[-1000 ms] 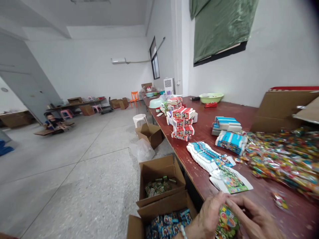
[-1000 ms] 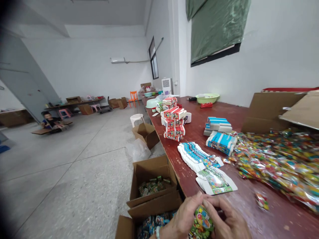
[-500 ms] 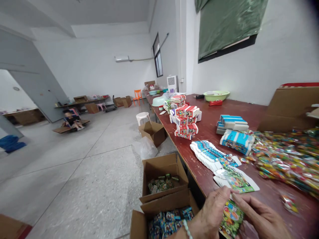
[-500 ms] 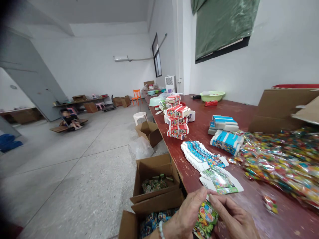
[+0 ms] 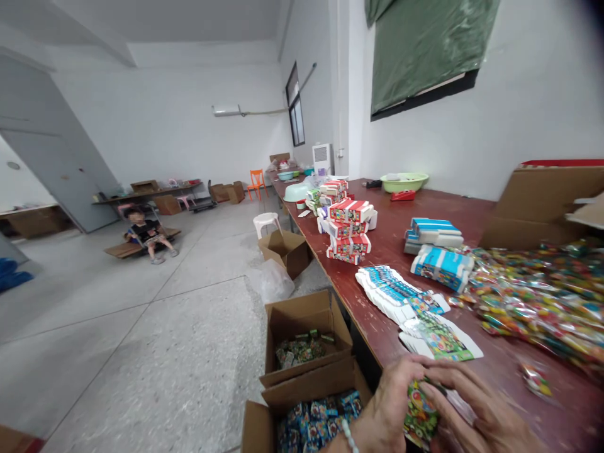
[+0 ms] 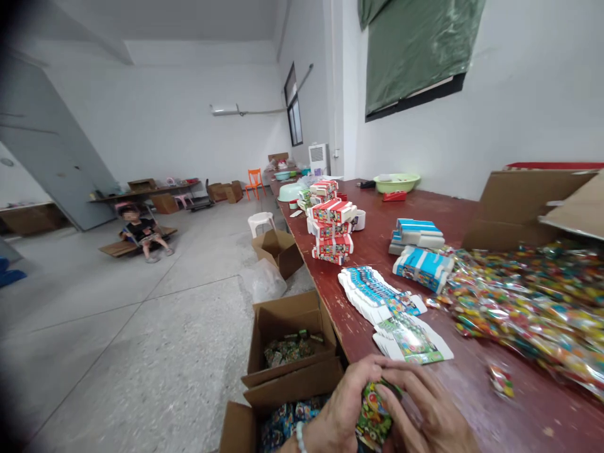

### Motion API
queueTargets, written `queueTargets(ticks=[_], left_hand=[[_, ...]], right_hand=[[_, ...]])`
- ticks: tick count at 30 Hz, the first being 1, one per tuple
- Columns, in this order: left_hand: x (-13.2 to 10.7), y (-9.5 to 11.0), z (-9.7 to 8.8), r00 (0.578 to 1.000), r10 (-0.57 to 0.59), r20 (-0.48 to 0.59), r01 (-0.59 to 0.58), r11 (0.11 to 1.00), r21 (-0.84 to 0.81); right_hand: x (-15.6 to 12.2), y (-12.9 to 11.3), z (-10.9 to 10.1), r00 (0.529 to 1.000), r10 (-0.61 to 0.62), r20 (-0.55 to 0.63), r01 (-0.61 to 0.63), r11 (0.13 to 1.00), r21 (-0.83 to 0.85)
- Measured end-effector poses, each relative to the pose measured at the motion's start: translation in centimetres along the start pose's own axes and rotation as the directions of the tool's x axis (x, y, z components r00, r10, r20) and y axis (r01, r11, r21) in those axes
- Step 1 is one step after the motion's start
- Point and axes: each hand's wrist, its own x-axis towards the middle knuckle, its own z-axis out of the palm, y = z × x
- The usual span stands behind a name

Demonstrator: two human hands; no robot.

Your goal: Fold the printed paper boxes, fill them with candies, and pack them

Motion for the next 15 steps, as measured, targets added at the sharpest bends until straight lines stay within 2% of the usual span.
queueTargets(ticks=[2, 4, 6, 9, 13, 15], left_hand=[[-0.1, 0.4, 0.1, 1.0, 0.028, 0.002, -0.028, 1.0, 0.009], [0.0, 0.7, 0.0, 0.999, -0.041, 0.017, 0.042, 0.999, -0.015], [0.2, 1.0, -0.3, 0.992, -0.127, 0.022, 0.128, 0.991, -0.041], [1.1, 1.4, -0.7, 0.991, -0.129, 0.021, 0.131, 0.983, -0.132], [2.0, 1.5, -0.5, 0.96, -0.268, 0.084, 0.28, 0.933, -0.225], [2.1, 1.7, -0.6, 0.964, -0.256, 0.075, 0.265, 0.951, -0.16]], right_hand=[[0.2, -0.4, 0.2, 1.0, 0.026, -0.006, -0.026, 1.0, 0.006], [0.0, -1.0, 0.8, 0.998, 0.057, -0.026, -0.056, 0.998, 0.022], [-0.3, -1.6, 1.5, 0.999, 0.037, -0.027, -0.036, 0.999, 0.03], [-0.4, -1.8, 2.3, 1.0, 0.004, 0.012, -0.005, 0.999, 0.039], [0.2, -1.5, 2.5, 0.988, 0.005, 0.152, -0.012, 0.999, 0.046], [0.6, -1.0, 2.4, 0.97, -0.011, 0.241, -0.005, 0.998, 0.068]])
